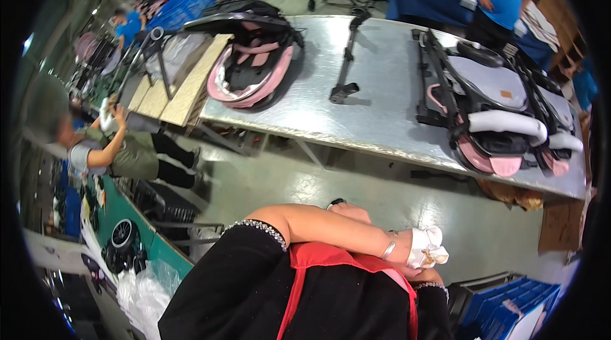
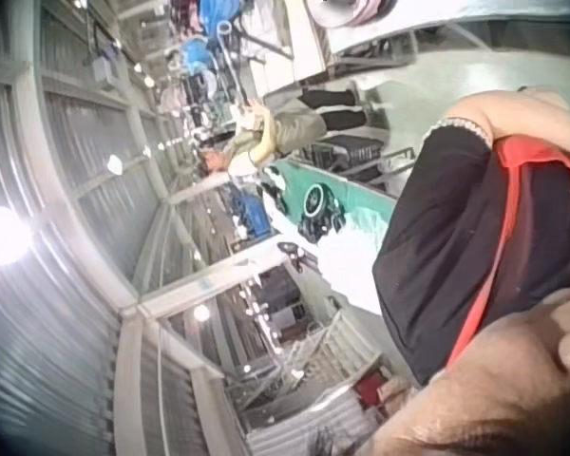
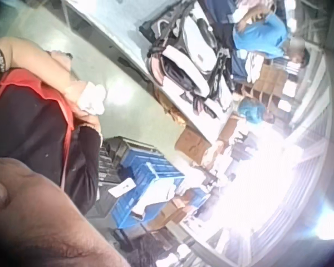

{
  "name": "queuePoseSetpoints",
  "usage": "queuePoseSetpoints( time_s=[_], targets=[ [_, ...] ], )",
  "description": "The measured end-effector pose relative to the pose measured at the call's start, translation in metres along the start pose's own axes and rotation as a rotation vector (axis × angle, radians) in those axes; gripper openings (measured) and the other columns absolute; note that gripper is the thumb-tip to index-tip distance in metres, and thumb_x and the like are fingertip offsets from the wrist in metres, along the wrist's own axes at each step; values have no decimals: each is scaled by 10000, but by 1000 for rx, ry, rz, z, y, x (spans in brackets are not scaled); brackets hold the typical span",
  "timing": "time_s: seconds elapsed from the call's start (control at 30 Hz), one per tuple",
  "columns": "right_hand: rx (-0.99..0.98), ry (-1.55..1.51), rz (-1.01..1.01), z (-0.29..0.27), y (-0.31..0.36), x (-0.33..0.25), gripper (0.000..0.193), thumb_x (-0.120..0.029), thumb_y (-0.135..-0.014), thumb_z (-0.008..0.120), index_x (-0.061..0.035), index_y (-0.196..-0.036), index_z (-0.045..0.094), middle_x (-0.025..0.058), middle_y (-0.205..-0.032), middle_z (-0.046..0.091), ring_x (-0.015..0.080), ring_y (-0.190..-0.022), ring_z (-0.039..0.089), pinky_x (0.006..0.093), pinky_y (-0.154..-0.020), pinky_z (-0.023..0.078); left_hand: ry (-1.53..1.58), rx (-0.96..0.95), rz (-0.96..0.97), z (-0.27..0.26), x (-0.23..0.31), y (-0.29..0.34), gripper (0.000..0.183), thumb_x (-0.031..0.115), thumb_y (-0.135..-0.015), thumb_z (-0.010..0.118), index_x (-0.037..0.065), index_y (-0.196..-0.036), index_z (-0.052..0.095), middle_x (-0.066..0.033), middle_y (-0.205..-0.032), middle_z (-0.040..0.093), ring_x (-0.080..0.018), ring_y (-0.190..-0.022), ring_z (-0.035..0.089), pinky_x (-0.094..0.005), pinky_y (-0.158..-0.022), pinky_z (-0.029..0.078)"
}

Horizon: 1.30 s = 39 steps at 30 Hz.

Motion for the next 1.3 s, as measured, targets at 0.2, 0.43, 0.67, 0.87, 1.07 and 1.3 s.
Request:
queuePoseSetpoints(
  time_s=[0.2, 0.43, 0.67, 0.87, 1.07, 1.3],
  targets=[
    [-240, 165, -158, 24, -66, -66, 381, -337, -841, 647, -81, -1123, 645, 127, -1062, 685, 274, -1001, 649, 369, -862, 508, -119, -22, -218, -55, -13, 49, 228, 311, -793, 603, 115, -906, 630, -93, -931, 651, -326, -864, 610, -434, -736, 501],
    [-269, 166, -156, 71, -118, -101, 401, -366, -831, 638, -93, -1125, 644, 130, -1077, 678, 292, -1013, 641, 390, -868, 503, -282, 36, -323, -150, -35, 156, 164, 284, -793, 576, 121, -783, 580, -86, -805, 629, -316, -785, 626, -437, -678, 510],
    [-53, 88, -153, 92, -165, -125, 420, -394, -822, 629, -105, -1127, 643, 133, -1092, 672, 310, -1026, 633, 410, -874, 498, -308, 27, -590, -228, -80, 268, 180, 301, -851, 602, 132, -809, 648, -88, -763, 618, -278, -752, 623, -395, -690, 492],
    [-257, 258, 73, 63, -229, -154, 464, -419, -814, 611, -95, -1145, 635, 149, -1068, 677, 346, -989, 637, 448, -841, 499, -135, 247, -786, -285, -103, 310, 150, 193, -874, 615, 63, -931, 663, -95, -761, 654, -220, -730, 640, -326, -694, 504],
    [-143, 344, 9, 21, -262, -145, 472, -502, -823, 564, -101, -1054, 656, 162, -996, 683, 354, -947, 645, 473, -788, 500, -97, 468, -996, -304, -151, 375, 174, 154, -865, 646, -3, -940, 649, -71, -811, 669, -159, -742, 617, -294, -723, 492],
    [-159, 170, 106, 1, -278, -140, 514, -535, -887, 505, -88, -1104, 636, 160, -1066, 670, 348, -1004, 626, 433, -824, 484, 99, 1104, -1073, -367, -202, 452, 163, 75, -866, 640, -6, -999, 591, -56, -912, 610, -153, -818, 576, -298, -776, 480]
  ],
)
Point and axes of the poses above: each hand's wrist, its own y-axis away from the middle knuckle, its own z-axis out of the palm, x = y × z, the point moved 1 cm from there along -y, towards the middle knuckle
